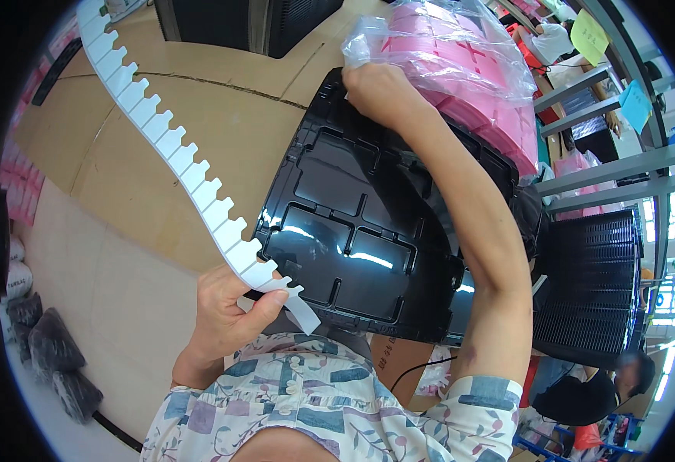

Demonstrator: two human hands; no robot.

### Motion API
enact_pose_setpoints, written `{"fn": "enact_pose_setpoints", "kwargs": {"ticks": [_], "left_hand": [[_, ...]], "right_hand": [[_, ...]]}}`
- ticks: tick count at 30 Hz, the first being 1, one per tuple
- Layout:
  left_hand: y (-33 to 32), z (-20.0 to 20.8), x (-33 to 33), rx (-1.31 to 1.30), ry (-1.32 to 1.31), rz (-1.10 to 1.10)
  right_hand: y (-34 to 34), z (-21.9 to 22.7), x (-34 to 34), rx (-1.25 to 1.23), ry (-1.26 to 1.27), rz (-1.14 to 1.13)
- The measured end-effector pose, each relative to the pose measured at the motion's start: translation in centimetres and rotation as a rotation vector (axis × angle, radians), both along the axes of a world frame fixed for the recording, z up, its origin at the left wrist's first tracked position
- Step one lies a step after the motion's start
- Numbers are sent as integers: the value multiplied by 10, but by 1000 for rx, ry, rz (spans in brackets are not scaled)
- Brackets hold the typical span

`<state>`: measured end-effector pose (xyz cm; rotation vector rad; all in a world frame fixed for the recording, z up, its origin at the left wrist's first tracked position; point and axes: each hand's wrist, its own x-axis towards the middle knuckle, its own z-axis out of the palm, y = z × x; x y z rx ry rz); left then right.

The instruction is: The person repeatedly assembles black plastic trays by first applying small white adhesive pads to the tray's interior surface. They then place a pink plastic grid insert into the tray, pressing it down to secure it. The completed trays are stacked on a nearby table. The process is repeated for multiple units.

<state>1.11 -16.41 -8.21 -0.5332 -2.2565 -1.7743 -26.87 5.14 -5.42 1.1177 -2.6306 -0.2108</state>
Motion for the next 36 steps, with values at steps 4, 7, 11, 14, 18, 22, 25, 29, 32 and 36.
{"fn": "enact_pose_setpoints", "kwargs": {"ticks": [4,7,11,14,18,22,25,29,32,36], "left_hand": [[-1,0,0,14,-27,1],[-1,-2,-1,24,-5,5],[1,0,-1,26,-5,9],[0,2,1,24,-59,-8],[1,-2,0,50,-23,34],[1,1,0,62,-42,34],[2,1,0,65,-44,24],[0,0,0,48,-33,17],[1,0,1,65,-58,16],[-2,0,0,49,-55,0]], "right_hand": [[-2,9,2,19,-176,69],[8,13,-7,-56,-212,122],[12,7,-13,-133,-219,28],[10,-6,-16,-154,-138,-59],[-10,-5,1,120,16,-42],[12,8,-6,-125,-264,123],[12,-4,-8,-44,-104,25],[3,-6,-4,-62,-16,-82],[3,-8,-5,-69,16,-78],[-3,-2,3,67,22,-44]]}}
